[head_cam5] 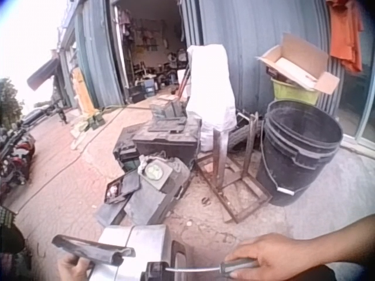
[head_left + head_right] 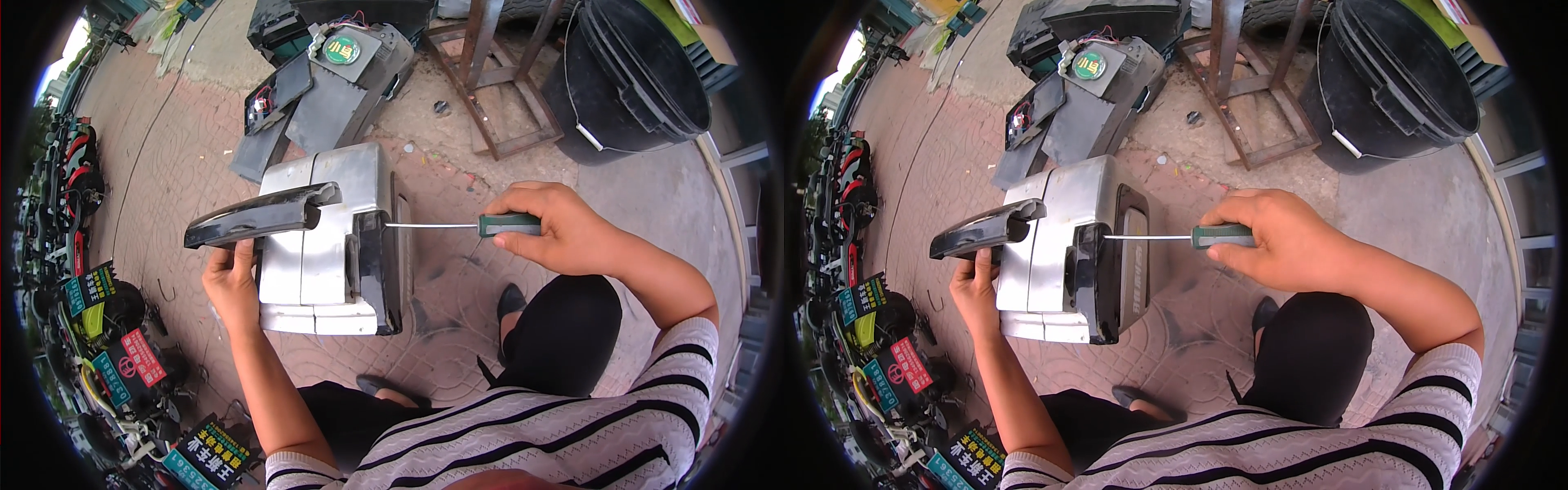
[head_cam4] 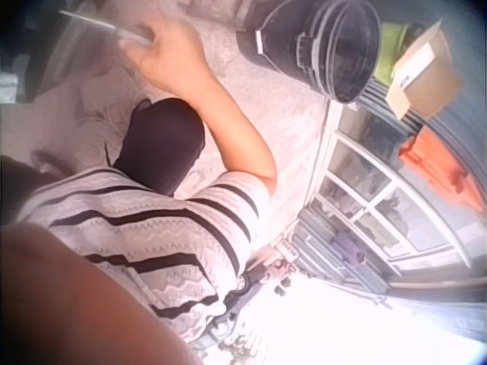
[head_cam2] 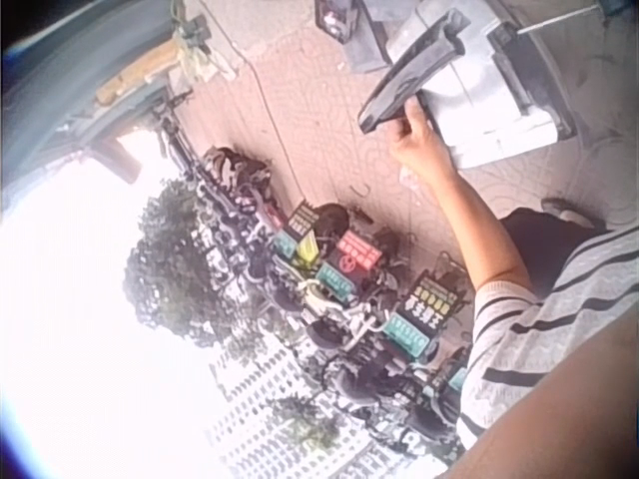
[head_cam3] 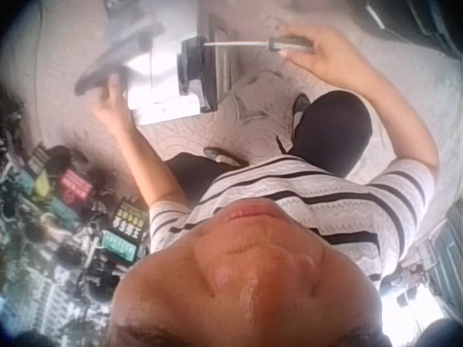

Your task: The person uses a screwdriver to remove several screws from a silver motorcycle body part, then separates smaller internal components and continues unscrewing another piece.

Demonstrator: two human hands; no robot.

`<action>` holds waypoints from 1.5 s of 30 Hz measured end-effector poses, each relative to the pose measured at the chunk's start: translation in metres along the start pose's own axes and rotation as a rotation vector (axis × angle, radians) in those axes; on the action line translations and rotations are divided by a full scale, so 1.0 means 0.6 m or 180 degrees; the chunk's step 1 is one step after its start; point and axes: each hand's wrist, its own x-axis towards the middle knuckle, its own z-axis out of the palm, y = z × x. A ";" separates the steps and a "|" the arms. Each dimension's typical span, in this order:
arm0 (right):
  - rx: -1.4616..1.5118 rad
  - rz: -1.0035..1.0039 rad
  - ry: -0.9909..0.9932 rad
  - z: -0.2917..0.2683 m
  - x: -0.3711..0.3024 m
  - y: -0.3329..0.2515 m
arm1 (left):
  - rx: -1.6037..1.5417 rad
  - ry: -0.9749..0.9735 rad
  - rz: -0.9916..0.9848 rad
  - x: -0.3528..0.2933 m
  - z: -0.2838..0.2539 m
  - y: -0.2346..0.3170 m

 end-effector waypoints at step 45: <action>0.0250 0.0134 0.0133 0.002 -0.002 -0.003 | 0.0052 -0.0054 0.0037 0.001 -0.002 -0.007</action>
